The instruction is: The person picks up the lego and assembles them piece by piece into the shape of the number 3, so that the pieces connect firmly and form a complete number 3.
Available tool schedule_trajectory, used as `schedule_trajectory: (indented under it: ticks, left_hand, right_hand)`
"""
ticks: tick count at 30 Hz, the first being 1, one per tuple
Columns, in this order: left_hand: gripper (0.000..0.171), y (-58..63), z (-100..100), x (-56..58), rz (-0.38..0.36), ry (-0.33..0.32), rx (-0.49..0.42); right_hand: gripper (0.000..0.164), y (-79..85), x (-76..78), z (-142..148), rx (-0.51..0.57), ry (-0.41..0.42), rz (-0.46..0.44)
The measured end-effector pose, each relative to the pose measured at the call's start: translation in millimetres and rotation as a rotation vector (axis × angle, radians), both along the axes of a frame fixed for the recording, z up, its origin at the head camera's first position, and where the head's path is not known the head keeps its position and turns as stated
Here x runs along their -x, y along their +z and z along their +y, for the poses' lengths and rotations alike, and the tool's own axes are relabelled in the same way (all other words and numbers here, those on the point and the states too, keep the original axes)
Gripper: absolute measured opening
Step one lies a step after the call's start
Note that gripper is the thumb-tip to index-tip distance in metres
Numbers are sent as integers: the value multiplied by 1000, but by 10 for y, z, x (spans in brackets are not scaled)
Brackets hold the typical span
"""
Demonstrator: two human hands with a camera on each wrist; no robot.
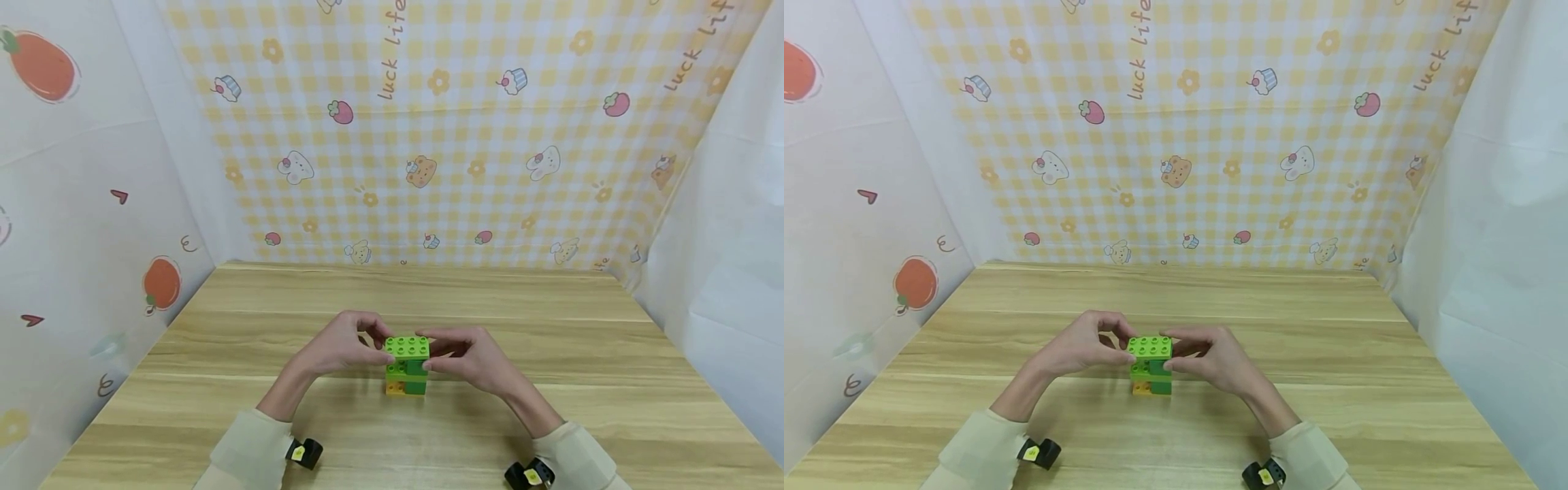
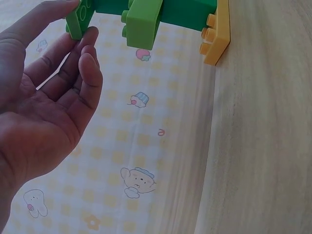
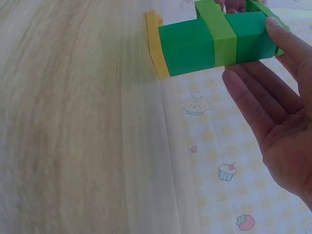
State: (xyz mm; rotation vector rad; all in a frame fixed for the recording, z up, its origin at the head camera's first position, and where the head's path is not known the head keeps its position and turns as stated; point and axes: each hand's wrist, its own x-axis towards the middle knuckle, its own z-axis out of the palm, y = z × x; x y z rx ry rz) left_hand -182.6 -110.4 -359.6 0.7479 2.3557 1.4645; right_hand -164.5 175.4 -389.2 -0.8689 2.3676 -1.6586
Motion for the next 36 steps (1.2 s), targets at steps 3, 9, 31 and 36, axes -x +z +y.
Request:
schedule_trajectory:
  ticks: [3, 9, 31, 36]
  left_hand:
    - [25, 5, 10, -7, 7, 6, 5]
    - [24, -1, 14, -18, 23, 12, 13]
    - [23, 20, 36, -46, 15, 28, 25]
    - [23, 27, 42, -46, 16, 28, 26]
  right_hand:
    - [45, -11, -1, 1, 10, 7, 13]
    - [45, -12, -1, -4, 9, 6, 19]
    - [39, 29, -28, -14, -16, -3, 13]
    - [37, 33, -41, -14, -31, -29, 11]
